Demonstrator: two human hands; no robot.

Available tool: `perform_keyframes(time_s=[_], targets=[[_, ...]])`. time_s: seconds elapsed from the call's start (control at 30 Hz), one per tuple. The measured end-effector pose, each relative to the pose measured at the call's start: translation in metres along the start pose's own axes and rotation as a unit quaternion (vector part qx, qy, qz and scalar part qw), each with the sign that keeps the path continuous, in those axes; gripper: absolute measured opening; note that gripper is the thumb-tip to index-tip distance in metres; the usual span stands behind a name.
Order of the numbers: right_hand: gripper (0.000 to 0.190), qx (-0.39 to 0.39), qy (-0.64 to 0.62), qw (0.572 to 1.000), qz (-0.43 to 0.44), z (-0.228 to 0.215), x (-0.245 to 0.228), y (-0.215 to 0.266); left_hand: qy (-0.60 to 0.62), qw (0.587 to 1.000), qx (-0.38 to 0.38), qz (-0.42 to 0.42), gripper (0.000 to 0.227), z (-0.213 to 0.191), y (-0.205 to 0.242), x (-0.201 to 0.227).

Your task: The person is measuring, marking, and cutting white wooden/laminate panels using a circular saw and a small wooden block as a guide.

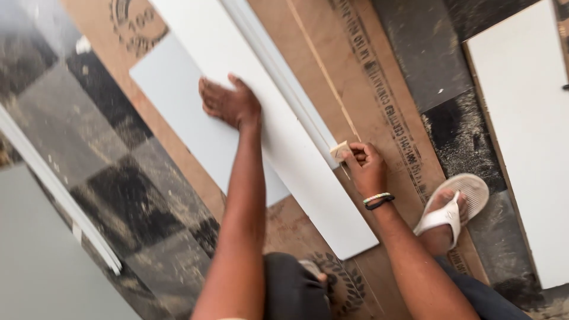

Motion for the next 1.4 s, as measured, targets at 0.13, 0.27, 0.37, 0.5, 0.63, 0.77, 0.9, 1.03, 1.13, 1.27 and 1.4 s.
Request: perform_keyframes(time_s=[0.13,0.27,0.37,0.5,0.63,0.77,0.9,1.03,1.13,1.27,1.4], targets=[[0.03,0.088,0.09,0.982,-0.139,-0.006,-0.023,0.011,-0.021,0.997,-0.051,0.048,0.095,0.015,-0.014,-0.001],[0.033,0.08,0.101,0.985,-0.117,0.0,0.0,0.006,-0.012,0.982,-0.186,-0.013,0.144,-0.038,-0.017,0.059],[0.039,0.076,0.109,0.981,-0.14,-0.003,-0.008,0.013,-0.007,0.994,-0.11,-0.016,0.148,-0.001,-0.021,0.048],[0.068,0.07,0.158,0.969,-0.175,-0.004,-0.036,0.024,0.029,0.999,0.013,0.024,0.146,0.013,-0.017,0.041],[0.06,0.081,0.198,0.966,-0.145,0.002,-0.026,0.028,0.054,0.998,0.01,0.018,0.138,0.004,-0.016,0.043],[0.063,0.068,0.184,0.969,-0.151,0.016,-0.013,0.041,0.078,0.997,-0.023,0.001,0.134,-0.007,-0.021,0.048],[0.065,0.059,0.195,0.971,-0.128,0.022,-0.016,0.041,0.093,0.996,-0.007,0.015,0.135,0.001,-0.025,0.042],[0.051,0.061,0.168,0.975,-0.134,0.026,-0.006,0.042,0.082,0.996,-0.003,0.014,0.132,0.001,-0.024,0.04],[0.039,0.07,0.179,0.974,-0.123,0.028,0.001,0.039,0.09,0.996,0.013,0.018,0.133,0.004,-0.025,0.037],[0.037,0.048,0.209,0.973,-0.085,0.025,-0.026,0.039,0.093,0.995,0.041,0.018,0.133,0.007,-0.025,0.034],[0.035,0.035,0.207,0.975,-0.08,0.028,-0.025,0.041,0.092,0.995,0.024,-0.014,0.128,0.002,-0.021,0.036]])
Point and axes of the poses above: each hand's wrist, its own y-axis away from the middle knuckle, its own z-axis out of the palm, x = y × z, the point moved 5 cm from there along -y, towards the middle knuckle, and after that the axes turned 4 degrees about z, right-handed, at the moved point
